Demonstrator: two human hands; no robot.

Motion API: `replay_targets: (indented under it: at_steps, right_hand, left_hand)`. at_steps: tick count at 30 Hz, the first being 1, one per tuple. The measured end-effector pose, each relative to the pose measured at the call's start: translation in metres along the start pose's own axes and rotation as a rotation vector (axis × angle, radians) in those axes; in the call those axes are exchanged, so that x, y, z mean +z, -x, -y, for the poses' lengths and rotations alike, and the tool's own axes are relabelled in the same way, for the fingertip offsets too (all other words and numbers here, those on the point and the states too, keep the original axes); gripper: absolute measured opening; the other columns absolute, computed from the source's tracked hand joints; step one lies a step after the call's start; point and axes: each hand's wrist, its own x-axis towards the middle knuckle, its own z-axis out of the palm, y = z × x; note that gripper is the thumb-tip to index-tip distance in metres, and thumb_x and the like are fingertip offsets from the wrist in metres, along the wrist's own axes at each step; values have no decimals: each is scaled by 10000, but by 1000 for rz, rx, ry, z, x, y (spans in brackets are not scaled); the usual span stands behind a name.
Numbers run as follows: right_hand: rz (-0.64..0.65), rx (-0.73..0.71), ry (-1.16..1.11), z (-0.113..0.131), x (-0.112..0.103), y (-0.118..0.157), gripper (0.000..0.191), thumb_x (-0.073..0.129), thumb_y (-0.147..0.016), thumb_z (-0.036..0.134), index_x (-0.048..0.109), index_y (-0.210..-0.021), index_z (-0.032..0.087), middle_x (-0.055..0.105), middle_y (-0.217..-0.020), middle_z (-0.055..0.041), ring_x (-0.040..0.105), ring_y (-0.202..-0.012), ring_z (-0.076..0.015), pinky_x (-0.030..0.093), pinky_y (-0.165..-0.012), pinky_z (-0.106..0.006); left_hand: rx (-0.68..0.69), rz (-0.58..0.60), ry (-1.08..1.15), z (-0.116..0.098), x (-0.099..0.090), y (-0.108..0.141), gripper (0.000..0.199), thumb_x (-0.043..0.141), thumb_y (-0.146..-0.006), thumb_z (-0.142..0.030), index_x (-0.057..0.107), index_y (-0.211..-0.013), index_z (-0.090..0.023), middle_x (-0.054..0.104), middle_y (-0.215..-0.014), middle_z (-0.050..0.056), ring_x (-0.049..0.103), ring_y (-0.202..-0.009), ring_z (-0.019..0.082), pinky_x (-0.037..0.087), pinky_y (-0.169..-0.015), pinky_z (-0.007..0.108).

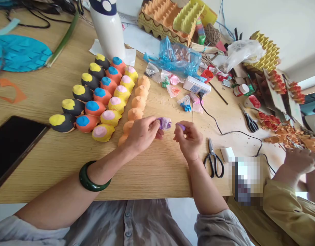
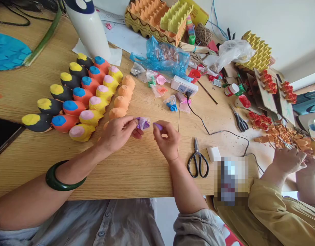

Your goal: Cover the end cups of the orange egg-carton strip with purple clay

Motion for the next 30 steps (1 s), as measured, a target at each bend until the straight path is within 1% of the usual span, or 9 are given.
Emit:
replay_targets:
  at_steps: [3, 6, 8, 12, 15, 19, 23, 27, 30]
  right_hand:
    - [-5, 89, -197, 2, -2, -7, 284, 757, -948, 562, 706, -990, 285, 735, -778, 41, 548, -446, -82, 567, -471, -259]
    - [85, 184, -315, 2, -1, -12, 325, 768, -929, 546, 731, -1165, 325, 802, -1073, -7, 624, -561, -94, 642, -560, -294]
    - [79, 206, -362, 0, 0, -13, 291, 798, -901, 478, 759, -1133, 307, 790, -1125, -24, 648, -638, -105, 636, -553, -277]
    - [55, 284, -448, -4, 2, -14, 153, 802, -874, 387, 756, -892, 242, 656, -807, 26, 503, -547, -74, 536, -439, -208]
    - [170, 382, -472, -3, 2, -14, 277, 825, -866, 485, 745, -963, 238, 509, -675, 81, 361, -469, -57, 489, -378, -198]
    - [290, 463, -484, -1, 2, -14, 444, 827, -853, 644, 718, -929, 220, 491, -648, 89, 328, -440, -49, 485, -357, -204]
    - [282, 493, -532, 0, 0, -16, 461, 783, -886, 662, 721, -921, 207, 570, -715, 54, 411, -472, -58, 514, -380, -210]
    - [266, 403, -558, -1, -3, -16, 240, 783, -913, 355, 755, -1124, 246, 703, -1009, -3, 606, -668, -88, 564, -458, -189]
    - [276, 364, -563, -4, -5, -16, 335, 774, -895, 253, 739, -1227, 276, 775, -1226, -39, 714, -835, -126, 659, -591, -228]
  left_hand:
    - [-18, -47, 117, 3, 1, -3, 267, 655, -949, -451, 704, -830, -217, 801, -767, 45, 780, -625, 215, 652, -592, 294]
    - [-12, -12, 201, 3, 3, -4, 272, 719, -924, -483, 734, -899, -212, 834, -893, 62, 802, -687, 229, 683, -669, 321]
    - [-36, 5, 262, 3, 5, -4, 279, 750, -903, -489, 751, -924, -211, 842, -953, 62, 811, -730, 239, 693, -706, 340]
    - [-120, 25, 394, 5, 7, -5, 264, 756, -894, -461, 780, -953, -205, 846, -992, 63, 824, -827, 252, 707, -773, 373]
    - [-169, 55, 468, 6, 9, -5, 235, 758, -880, -423, 792, -958, -204, 847, -968, 63, 824, -838, 245, 710, -812, 383]
    - [-183, 67, 504, 7, 9, -6, 200, 755, -878, -396, 781, -891, -198, 840, -944, 65, 821, -847, 232, 705, -801, 354]
    - [-188, 43, 505, 8, 8, -7, 192, 754, -876, -376, 782, -909, -189, 833, -928, 62, 814, -832, 226, 706, -817, 360]
    - [-160, 13, 483, 8, 9, -8, 180, 747, -882, -352, 752, -875, -172, 826, -945, 72, 810, -803, 232, 703, -789, 358]
    - [-130, -9, 469, 6, 9, -8, 157, 728, -883, -334, 754, -880, -180, 826, -937, 62, 810, -805, 242, 703, -771, 352]
